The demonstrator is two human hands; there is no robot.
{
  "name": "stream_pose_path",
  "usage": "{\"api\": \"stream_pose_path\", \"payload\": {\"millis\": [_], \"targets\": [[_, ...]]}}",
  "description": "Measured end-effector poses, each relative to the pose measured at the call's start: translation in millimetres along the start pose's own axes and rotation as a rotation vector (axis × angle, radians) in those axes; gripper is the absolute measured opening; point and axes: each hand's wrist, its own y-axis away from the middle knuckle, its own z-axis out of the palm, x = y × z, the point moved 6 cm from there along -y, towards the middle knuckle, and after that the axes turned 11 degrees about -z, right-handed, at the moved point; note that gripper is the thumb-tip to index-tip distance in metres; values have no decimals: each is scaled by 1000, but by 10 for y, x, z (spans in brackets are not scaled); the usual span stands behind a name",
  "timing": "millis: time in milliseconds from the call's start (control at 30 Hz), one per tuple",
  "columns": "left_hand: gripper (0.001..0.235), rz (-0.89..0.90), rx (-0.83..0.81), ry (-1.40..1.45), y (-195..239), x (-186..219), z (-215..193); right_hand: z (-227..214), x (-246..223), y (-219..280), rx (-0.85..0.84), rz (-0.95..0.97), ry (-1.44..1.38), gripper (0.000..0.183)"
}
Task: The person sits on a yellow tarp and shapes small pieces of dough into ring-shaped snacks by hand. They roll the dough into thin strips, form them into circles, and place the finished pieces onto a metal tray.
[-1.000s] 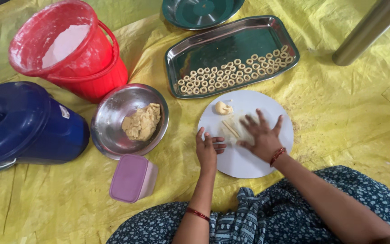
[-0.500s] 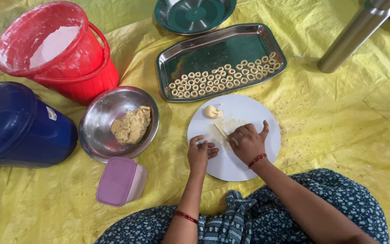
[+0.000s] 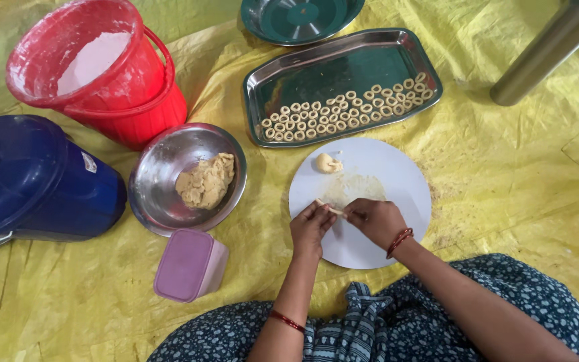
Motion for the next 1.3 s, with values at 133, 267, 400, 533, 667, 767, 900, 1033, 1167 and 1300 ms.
{"api": "stream_pose_path", "payload": {"millis": [133,267,400,533,667,767,900,1033,1167,1300], "targets": [[36,8,-12,-28,38,-3,40,86,322,-39,52,166,-363,17],[40,37,-37,-98,78,4,104,252,561,-49,118,203,-699,24],[40,74,-87,-121,115,28,159,449,689,-22,101,238,-897,30],[38,102,-133,-226,187,65,247,491,719,-13,124,222,-909,30],[35,145,-192,-367,316,164,356,432,635,-21,169,174,-886,29],[32,194,-165,-446,384,258,405,344,532,-26,188,145,-807,26],[29,151,-170,-371,408,257,432,211,348,2,198,104,-747,22],[29,180,-156,-374,418,301,434,9,146,-2,210,39,-563,20],[30,189,-163,-397,462,319,417,-126,-4,22,190,-10,-422,17],[31,179,-180,-402,475,321,441,-207,-82,27,175,-64,-357,16]]}}
